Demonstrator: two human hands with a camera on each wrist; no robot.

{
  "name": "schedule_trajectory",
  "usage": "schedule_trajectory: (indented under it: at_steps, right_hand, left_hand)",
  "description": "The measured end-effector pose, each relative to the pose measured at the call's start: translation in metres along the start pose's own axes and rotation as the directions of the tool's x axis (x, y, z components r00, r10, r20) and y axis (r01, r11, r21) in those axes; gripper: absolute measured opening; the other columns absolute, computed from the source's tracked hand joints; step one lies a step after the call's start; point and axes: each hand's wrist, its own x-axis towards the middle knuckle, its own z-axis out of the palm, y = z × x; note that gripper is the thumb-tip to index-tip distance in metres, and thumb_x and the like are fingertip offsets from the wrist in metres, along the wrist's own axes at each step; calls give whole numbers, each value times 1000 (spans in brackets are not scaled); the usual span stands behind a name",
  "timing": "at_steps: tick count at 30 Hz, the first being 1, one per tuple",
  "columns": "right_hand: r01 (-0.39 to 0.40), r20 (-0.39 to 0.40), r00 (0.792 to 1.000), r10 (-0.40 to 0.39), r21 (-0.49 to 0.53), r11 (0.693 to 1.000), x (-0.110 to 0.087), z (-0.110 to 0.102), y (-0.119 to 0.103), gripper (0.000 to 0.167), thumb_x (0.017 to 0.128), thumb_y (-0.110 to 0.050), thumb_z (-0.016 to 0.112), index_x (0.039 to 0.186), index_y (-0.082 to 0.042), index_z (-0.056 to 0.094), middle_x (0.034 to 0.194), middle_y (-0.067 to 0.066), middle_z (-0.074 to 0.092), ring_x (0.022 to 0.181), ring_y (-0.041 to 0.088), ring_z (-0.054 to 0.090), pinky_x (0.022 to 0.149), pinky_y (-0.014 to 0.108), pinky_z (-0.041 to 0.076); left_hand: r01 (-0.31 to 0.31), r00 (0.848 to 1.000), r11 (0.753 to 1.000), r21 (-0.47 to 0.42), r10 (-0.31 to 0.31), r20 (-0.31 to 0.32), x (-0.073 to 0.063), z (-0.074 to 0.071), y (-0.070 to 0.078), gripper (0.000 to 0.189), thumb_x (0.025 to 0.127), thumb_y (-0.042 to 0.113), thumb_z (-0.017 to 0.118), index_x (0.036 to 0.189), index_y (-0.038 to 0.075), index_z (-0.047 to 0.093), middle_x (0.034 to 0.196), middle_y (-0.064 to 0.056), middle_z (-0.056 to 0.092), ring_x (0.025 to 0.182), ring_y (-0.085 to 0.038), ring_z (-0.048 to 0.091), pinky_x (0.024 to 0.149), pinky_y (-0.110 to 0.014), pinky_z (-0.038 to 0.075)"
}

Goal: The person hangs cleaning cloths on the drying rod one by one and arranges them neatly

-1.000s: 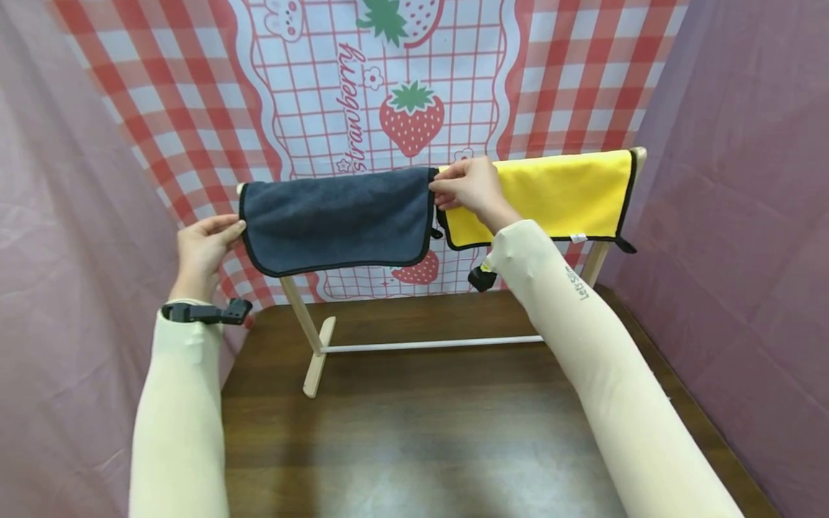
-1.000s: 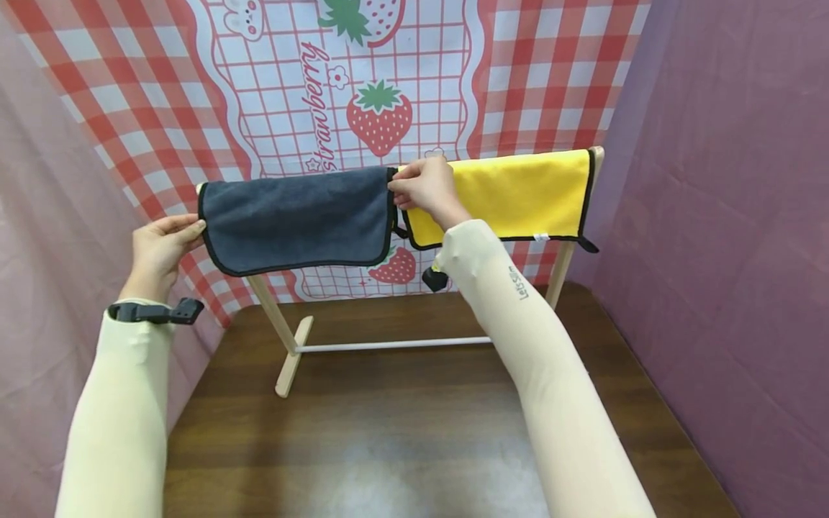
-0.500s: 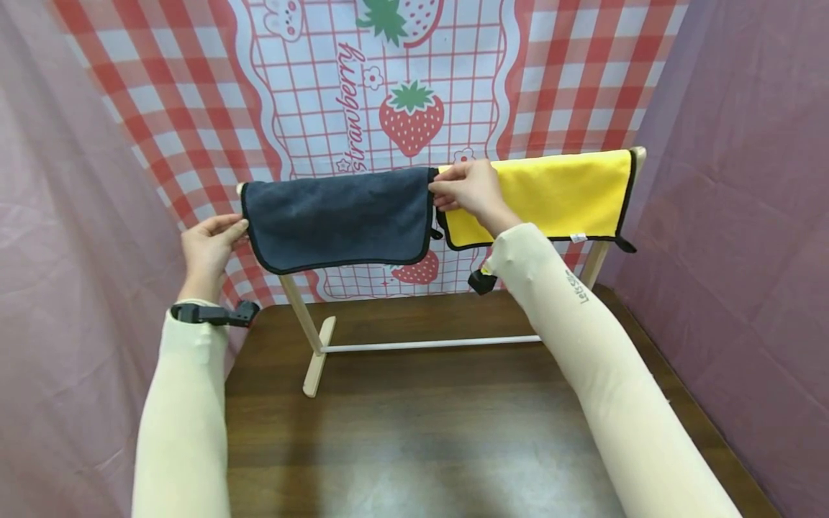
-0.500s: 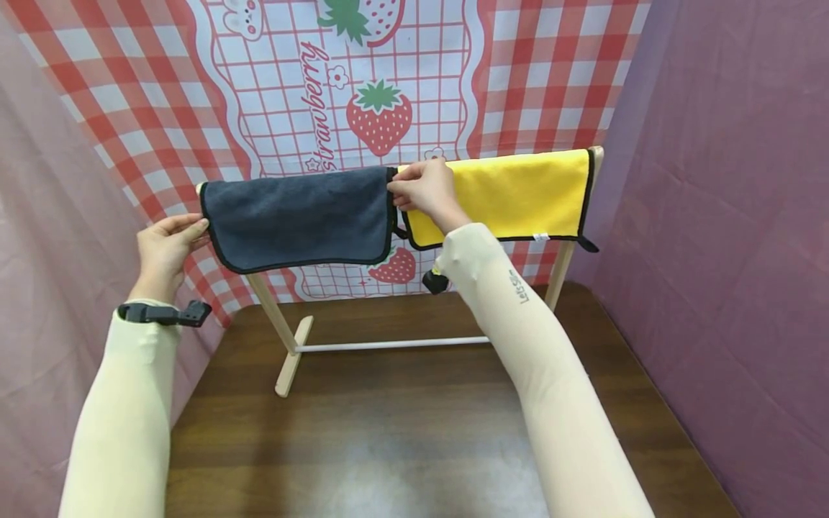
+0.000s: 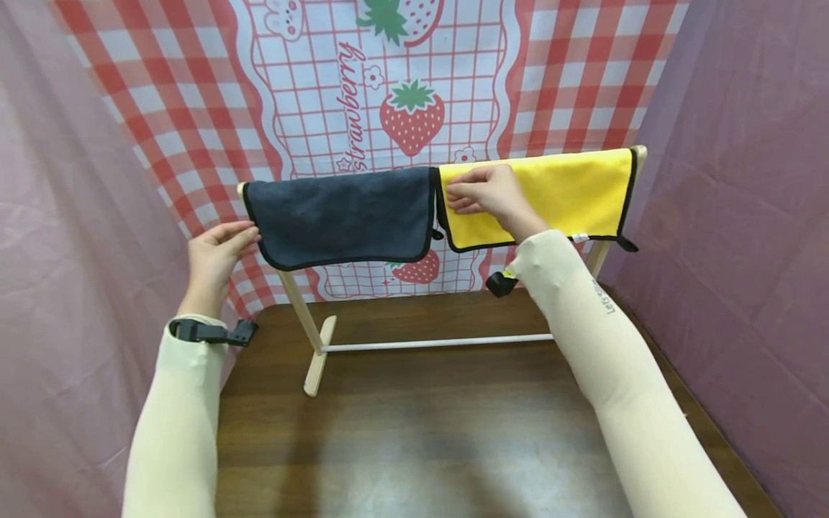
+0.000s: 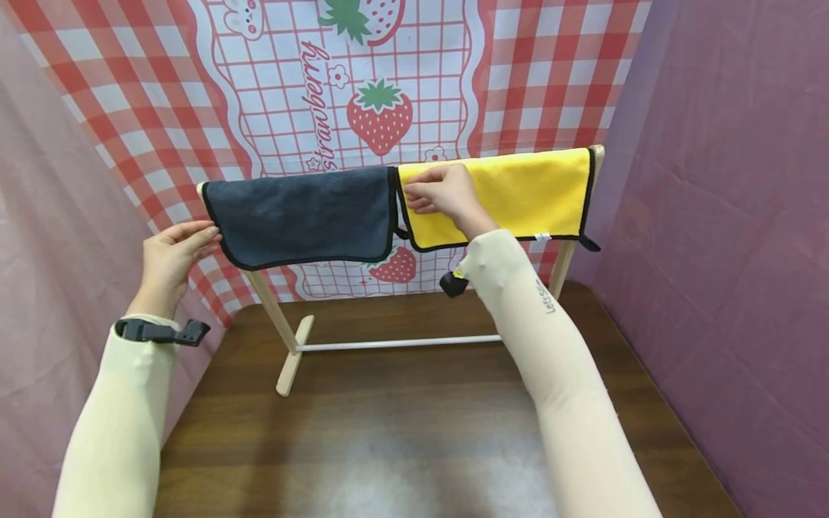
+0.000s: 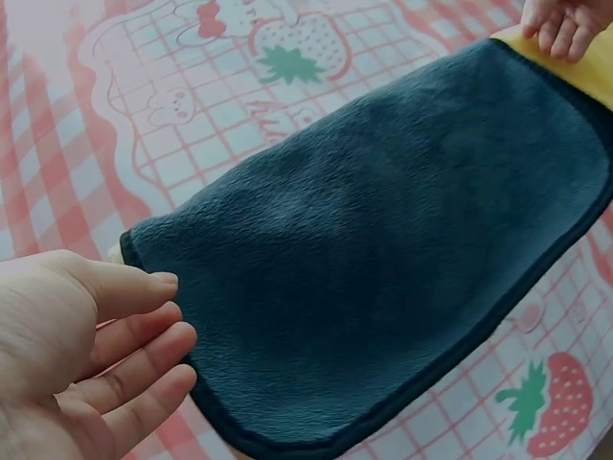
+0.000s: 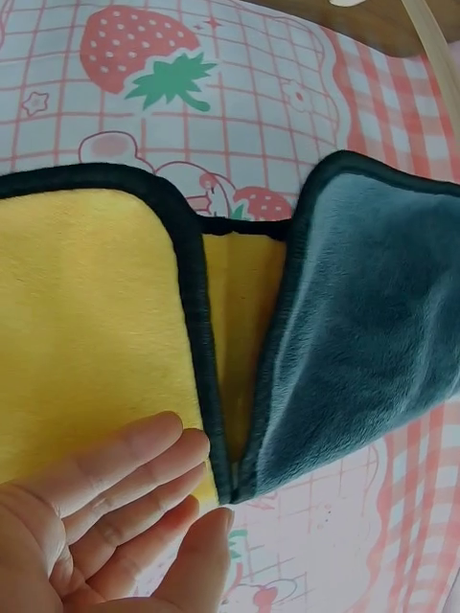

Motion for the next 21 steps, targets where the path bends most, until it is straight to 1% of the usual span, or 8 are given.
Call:
schedule_trajectory:
  at_steps: [3,5,7,10,14,16,19,21]
  right_hand:
    - [-8,21,1000,7,25,1000,-6,-7,6,27,90,-9,73,109,11,68,84,7,74,73,18,72,72,31,60]
    - [-5,38,999,5,14,1000,-12,-10,11,28,91,-9,73,111,11,68,86,7,74,75,18,72,73,31,60]
    - [-3,53,999,2,8,1000,-19,-12,16,29,92,-9,71,113,11,67,89,9,74,76,18,72,74,32,60]
    - [-5,82,997,6,-12,1000,-30,-14,26,31,93,-9,70,115,12,66,92,10,74,77,18,72,75,33,60]
    - [-11,131,991,17,-45,999,-45,-17,45,34,94,-9,70,117,14,64,95,12,74,78,17,72,76,34,60]
    - [-11,152,988,20,-60,998,-52,-18,56,34,94,-9,69,118,15,64,96,15,74,78,17,72,75,33,60]
    - [-19,184,982,32,-69,997,-63,-20,73,34,95,-8,66,118,16,62,102,21,72,80,17,72,76,33,60]
    - [-33,201,978,46,-72,997,-70,-19,85,33,96,-7,65,119,17,61,105,25,71,81,17,72,79,35,60]
  left_hand:
    - [-17,997,1000,9,16,69,-8,1,-5,7,88,3,74,90,9,77,79,4,73,72,-8,70,69,-18,57]
    - [-25,993,1000,12,23,112,-15,3,-11,8,89,1,72,94,6,77,82,4,73,75,-8,70,70,-19,57]
    - [-35,989,998,45,28,147,-23,6,-18,10,90,1,71,99,2,76,83,5,73,77,-6,70,72,-20,57]
    - [-24,980,996,87,7,196,-35,12,-28,18,90,1,71,106,-5,72,86,8,73,81,-6,69,74,-20,57]
    - [-12,969,989,150,-26,245,-51,25,-44,26,91,1,70,113,-12,67,86,12,72,82,-4,68,76,-19,56]
    - [-9,963,988,157,-33,268,-58,31,-54,28,91,-2,69,115,-16,64,87,12,72,83,-4,68,76,-21,56]
    - [-25,949,977,213,-44,311,-70,40,-69,31,90,-1,69,115,-18,63,91,6,73,83,-2,65,77,-20,55]
    - [-61,933,962,267,-40,358,-78,46,-79,31,90,2,70,114,-15,65,96,-3,74,84,-3,64,77,-19,53]
